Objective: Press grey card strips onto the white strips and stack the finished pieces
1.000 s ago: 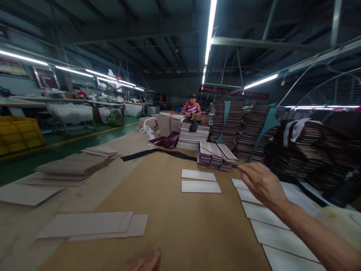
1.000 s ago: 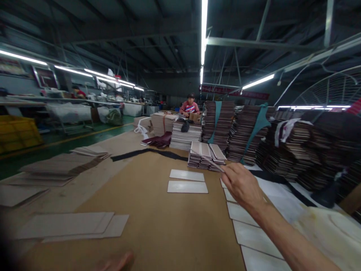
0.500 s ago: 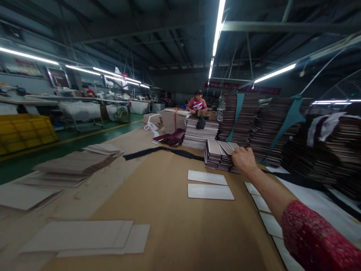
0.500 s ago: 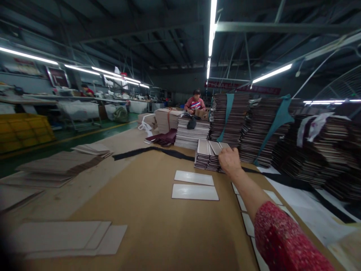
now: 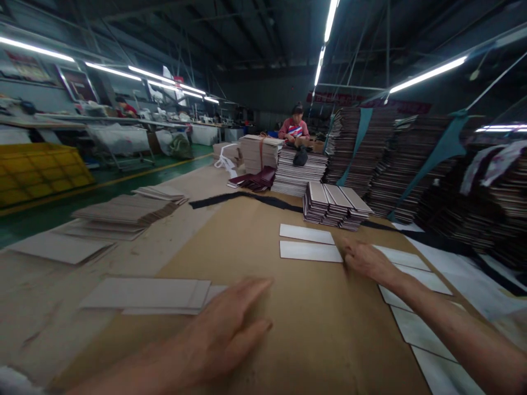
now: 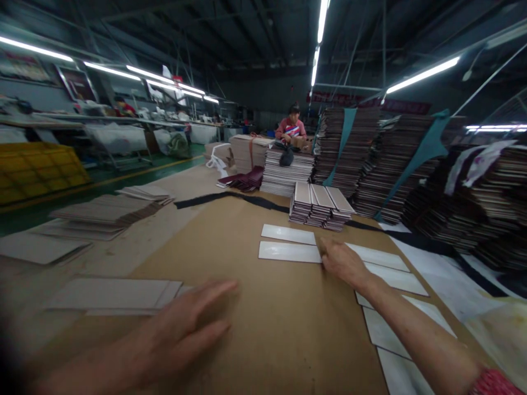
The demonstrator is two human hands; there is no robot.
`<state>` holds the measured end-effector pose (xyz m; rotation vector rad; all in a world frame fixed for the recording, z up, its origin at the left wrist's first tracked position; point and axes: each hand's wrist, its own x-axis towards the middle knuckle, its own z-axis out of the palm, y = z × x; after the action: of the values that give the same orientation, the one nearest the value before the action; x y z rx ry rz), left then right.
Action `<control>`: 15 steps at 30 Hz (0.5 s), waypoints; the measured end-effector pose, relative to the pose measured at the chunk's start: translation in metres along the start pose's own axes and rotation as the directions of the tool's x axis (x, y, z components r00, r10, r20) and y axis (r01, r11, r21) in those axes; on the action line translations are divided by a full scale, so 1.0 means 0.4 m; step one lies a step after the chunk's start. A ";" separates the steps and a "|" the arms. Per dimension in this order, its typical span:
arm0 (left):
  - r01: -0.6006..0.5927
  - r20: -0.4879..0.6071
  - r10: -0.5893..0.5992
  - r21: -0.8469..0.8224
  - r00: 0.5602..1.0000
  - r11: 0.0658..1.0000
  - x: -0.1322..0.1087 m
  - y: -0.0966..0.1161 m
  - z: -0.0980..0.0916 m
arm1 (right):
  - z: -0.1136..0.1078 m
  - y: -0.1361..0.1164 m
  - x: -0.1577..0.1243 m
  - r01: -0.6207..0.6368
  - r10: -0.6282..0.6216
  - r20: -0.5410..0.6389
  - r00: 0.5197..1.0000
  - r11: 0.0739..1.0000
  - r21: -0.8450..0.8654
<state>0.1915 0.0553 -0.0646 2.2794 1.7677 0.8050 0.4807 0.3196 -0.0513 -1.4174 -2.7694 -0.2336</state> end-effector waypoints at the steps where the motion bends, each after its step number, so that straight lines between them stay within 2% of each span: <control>1: -0.018 0.014 0.018 -0.001 1.000 1.000 0.058 -0.005 0.011 | 0.015 -0.009 -0.018 0.013 -0.013 0.016 1.000 0.999 0.029; 2: -0.018 0.031 0.017 0.016 0.999 1.000 0.114 -0.011 0.028 | 0.026 -0.019 -0.032 0.023 -0.024 0.022 0.999 0.998 0.055; 5: 0.089 0.072 -0.098 0.114 0.993 0.989 0.247 -0.030 0.095 | 0.040 -0.047 -0.058 0.025 -0.026 0.004 1.000 0.994 0.107; 8: 0.144 0.058 -0.155 0.168 0.986 0.975 0.303 -0.037 0.140 | 0.033 -0.067 -0.078 0.032 -0.028 -0.029 0.999 0.990 0.135; 11: 0.131 0.051 -0.144 0.198 0.988 0.971 0.286 -0.028 0.136 | 0.024 -0.083 -0.122 0.073 -0.064 -0.066 0.996 0.986 0.150; 13: 0.106 0.059 -0.121 0.207 0.991 0.972 0.241 -0.017 0.117 | 0.023 -0.098 -0.176 0.112 -0.098 -0.096 0.991 0.982 0.150; 15: 0.076 0.058 -0.089 0.198 0.994 0.977 0.170 0.000 0.097 | 0.026 -0.120 -0.250 0.153 -0.135 -0.121 0.983 0.977 0.147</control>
<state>0.2218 0.1269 -0.0756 2.3016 1.9754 0.5553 0.5011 0.2129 -0.0761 -1.1350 -2.7340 -0.0920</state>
